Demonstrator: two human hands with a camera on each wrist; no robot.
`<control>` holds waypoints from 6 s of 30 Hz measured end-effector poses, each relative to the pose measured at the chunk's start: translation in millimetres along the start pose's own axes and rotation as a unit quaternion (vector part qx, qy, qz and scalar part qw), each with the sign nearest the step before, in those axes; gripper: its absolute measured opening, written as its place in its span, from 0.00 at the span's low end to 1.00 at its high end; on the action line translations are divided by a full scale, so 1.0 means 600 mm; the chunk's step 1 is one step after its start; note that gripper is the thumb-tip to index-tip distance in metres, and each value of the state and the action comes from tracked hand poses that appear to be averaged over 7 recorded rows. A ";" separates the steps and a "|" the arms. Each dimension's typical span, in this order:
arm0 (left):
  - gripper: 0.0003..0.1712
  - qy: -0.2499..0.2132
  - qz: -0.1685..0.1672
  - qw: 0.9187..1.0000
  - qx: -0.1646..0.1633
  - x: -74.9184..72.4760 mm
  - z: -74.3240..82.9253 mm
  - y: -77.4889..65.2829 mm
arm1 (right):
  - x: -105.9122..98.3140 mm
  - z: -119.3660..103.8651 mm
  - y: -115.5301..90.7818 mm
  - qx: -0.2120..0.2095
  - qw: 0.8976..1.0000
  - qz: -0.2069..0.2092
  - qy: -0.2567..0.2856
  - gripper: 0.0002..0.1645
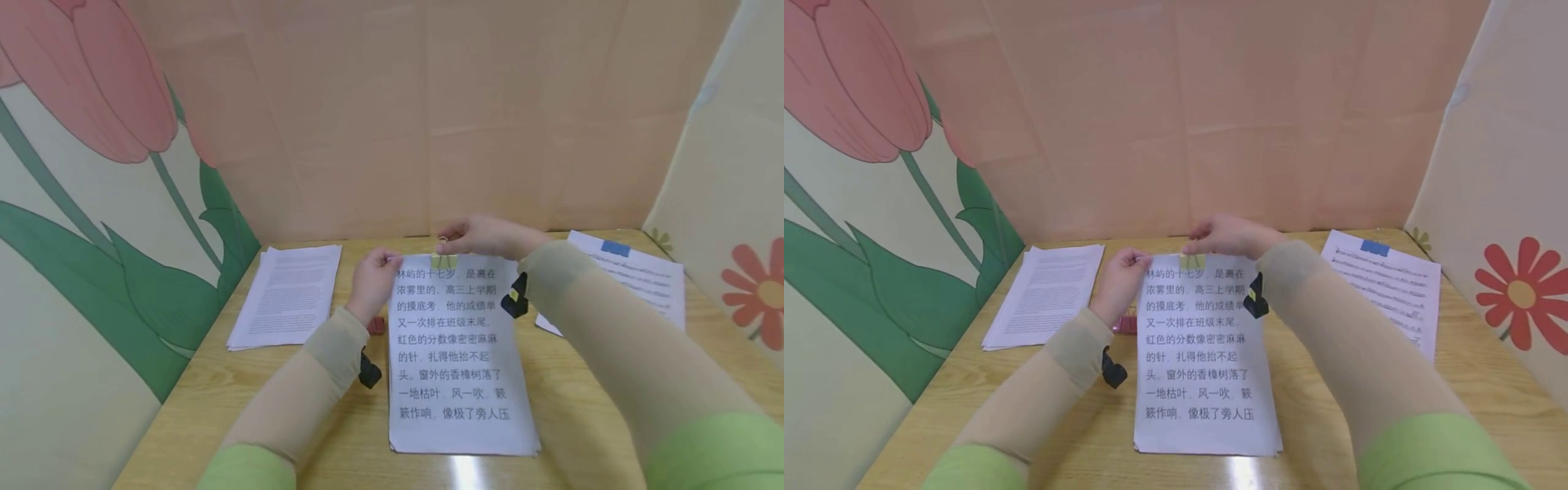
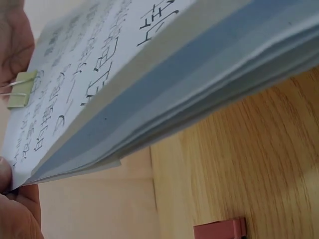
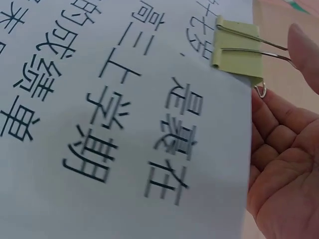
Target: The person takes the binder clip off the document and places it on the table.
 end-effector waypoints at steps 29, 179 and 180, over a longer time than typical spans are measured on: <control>0.04 -0.037 0.048 0.998 0.018 -0.008 0.017 0.000 | -0.001 -0.008 0.002 -0.035 0.995 0.059 0.075 0.31; 0.19 0.424 -0.116 0.898 -0.031 0.113 -0.078 0.055 | 0.289 0.138 -0.237 -0.299 0.864 -0.014 -0.405 0.06; 0.22 0.445 -0.126 0.887 -0.012 0.112 -0.071 0.049 | 0.290 0.138 -0.236 -0.301 0.863 -0.014 -0.405 0.07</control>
Point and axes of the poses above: each hand's wrist, its own y-axis towards the middle knuckle, its own x-axis out of the palm, z = x × y, the point moved 4 cm from there along y, towards the middle knuckle, and after that the axes turned 12 degrees about y, right-handed, at the moved point
